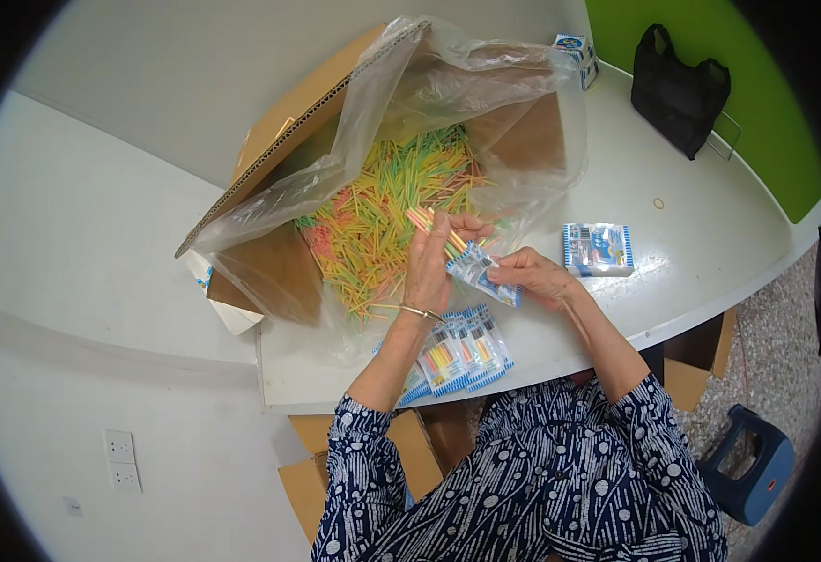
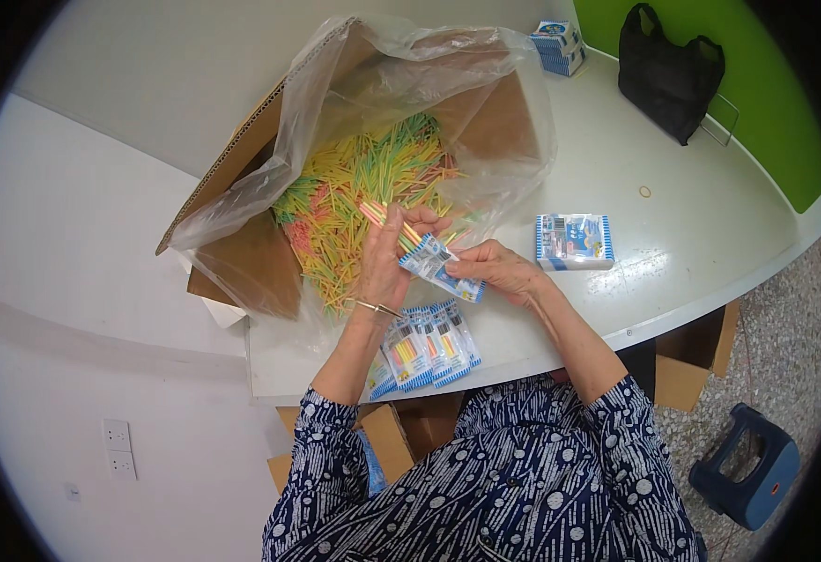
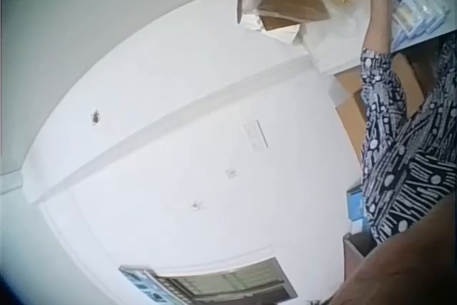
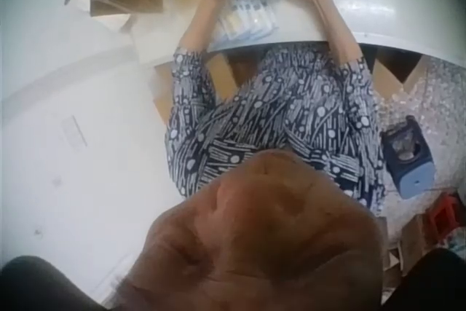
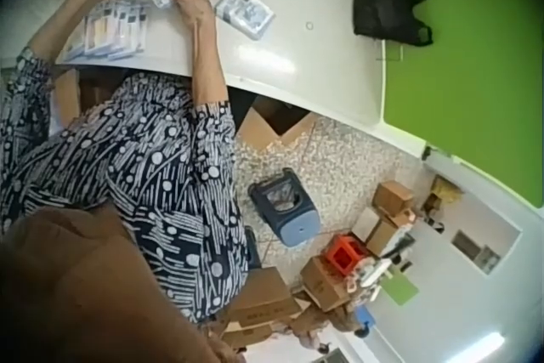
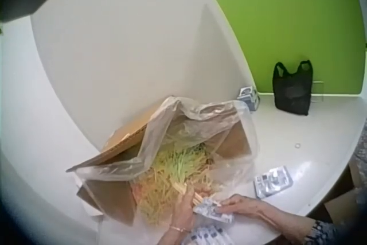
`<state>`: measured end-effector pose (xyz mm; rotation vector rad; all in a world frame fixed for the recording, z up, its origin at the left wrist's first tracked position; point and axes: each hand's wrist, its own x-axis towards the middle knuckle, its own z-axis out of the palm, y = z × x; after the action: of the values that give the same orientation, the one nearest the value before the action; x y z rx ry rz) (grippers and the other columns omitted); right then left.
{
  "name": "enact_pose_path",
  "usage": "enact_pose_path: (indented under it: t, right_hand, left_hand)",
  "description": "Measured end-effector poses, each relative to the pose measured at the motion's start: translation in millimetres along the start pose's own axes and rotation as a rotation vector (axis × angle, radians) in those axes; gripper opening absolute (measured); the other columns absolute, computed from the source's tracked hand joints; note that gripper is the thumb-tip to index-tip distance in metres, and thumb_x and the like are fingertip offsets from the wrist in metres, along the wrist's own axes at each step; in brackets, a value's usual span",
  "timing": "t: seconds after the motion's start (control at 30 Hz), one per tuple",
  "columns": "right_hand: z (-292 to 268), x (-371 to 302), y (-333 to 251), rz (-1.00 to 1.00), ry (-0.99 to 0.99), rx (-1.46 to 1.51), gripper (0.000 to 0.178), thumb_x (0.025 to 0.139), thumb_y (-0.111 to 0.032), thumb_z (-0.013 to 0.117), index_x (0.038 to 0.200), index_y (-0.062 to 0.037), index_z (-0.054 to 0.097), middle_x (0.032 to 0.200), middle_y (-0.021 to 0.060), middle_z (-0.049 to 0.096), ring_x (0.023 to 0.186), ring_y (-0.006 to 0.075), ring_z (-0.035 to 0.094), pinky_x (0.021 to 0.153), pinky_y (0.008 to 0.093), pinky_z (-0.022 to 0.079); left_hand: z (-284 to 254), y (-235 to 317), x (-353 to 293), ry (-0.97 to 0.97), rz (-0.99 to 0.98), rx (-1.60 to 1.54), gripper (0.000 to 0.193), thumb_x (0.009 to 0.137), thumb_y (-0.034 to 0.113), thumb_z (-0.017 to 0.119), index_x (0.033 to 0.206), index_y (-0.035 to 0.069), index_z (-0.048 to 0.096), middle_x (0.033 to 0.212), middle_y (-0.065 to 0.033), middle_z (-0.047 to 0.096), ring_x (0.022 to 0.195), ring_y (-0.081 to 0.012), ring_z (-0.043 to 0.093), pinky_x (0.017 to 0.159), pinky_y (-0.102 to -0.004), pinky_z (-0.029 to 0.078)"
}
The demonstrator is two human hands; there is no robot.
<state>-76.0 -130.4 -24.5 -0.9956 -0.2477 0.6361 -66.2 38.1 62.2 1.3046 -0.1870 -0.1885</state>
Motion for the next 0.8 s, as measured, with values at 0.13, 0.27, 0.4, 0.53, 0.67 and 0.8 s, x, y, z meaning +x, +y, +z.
enact_pose_path:
  t: [0.13,0.27,0.4,0.53,0.67,0.8]
  right_hand:
    - [-2.8,-2.5,2.3,-0.008,0.013,0.014,0.034,0.083,-0.021,0.069,0.106,0.0027,0.064,0.096,0.0041,0.067,0.085,0.0061,0.058,0.079,0.0206,0.044]
    - [-1.8,-3.6,1.3,-0.013,0.018,0.005,0.036,0.083,-0.020,0.069,0.109,0.0034,0.063,0.097,0.0042,0.066,0.085,0.0058,0.058,0.078,0.0200,0.044]
    - [1.1,-3.2,0.4,-0.083,0.034,-0.099,0.031,0.083,-0.018,0.067,0.105,0.0044,0.065,0.096,0.0041,0.066,0.083,0.0048,0.057,0.075,0.0195,0.045]
    - [5.2,-5.4,-3.1,-0.088,0.058,-0.174,0.026,0.085,-0.017,0.065,0.099,0.0048,0.067,0.094,0.0034,0.066,0.080,0.0045,0.056,0.073,0.0193,0.045]
    - [6.0,-7.5,-0.5,-0.119,0.082,-0.178,0.026,0.085,-0.017,0.065,0.098,0.0044,0.067,0.090,0.0016,0.065,0.079,0.0039,0.055,0.072,0.0192,0.045]
    - [1.3,-3.6,4.5,-0.163,0.068,-0.237,0.025,0.087,-0.020,0.064,0.096,0.0019,0.068,0.082,-0.0016,0.062,0.076,0.0030,0.052,0.069,0.0191,0.043]
  left_hand:
    - [4.1,-6.8,-3.2,0.078,0.028,-0.024,0.039,0.096,0.035,0.044,0.104,-0.003,0.051,0.098,-0.0140,0.060,0.101,-0.0245,0.061,0.078,-0.0339,0.053]
    - [6.2,-9.5,-9.0,0.126,0.063,0.026,0.040,0.097,0.036,0.043,0.104,-0.003,0.051,0.100,-0.0141,0.061,0.100,-0.0235,0.061,0.079,-0.0323,0.052]
    - [4.2,-9.9,-9.7,0.099,0.107,0.212,0.044,0.098,0.036,0.039,0.105,-0.005,0.053,0.103,-0.0133,0.061,0.097,-0.0188,0.060,0.080,-0.0281,0.049]
    - [4.6,-7.2,-14.3,0.024,0.104,0.411,0.044,0.099,0.035,0.036,0.107,-0.003,0.056,0.103,-0.0089,0.061,0.087,-0.0108,0.057,0.077,-0.0239,0.046]
    - [4.2,0.3,-18.8,-0.072,0.008,0.372,0.042,0.099,0.034,0.036,0.107,-0.001,0.057,0.102,-0.0062,0.061,0.083,-0.0084,0.055,0.076,-0.0237,0.045]
    - [-6.3,-2.7,-17.1,-0.153,0.012,0.369,0.038,0.099,0.032,0.039,0.111,0.000,0.054,0.109,-0.0073,0.060,0.090,-0.0101,0.056,0.080,-0.0251,0.046]
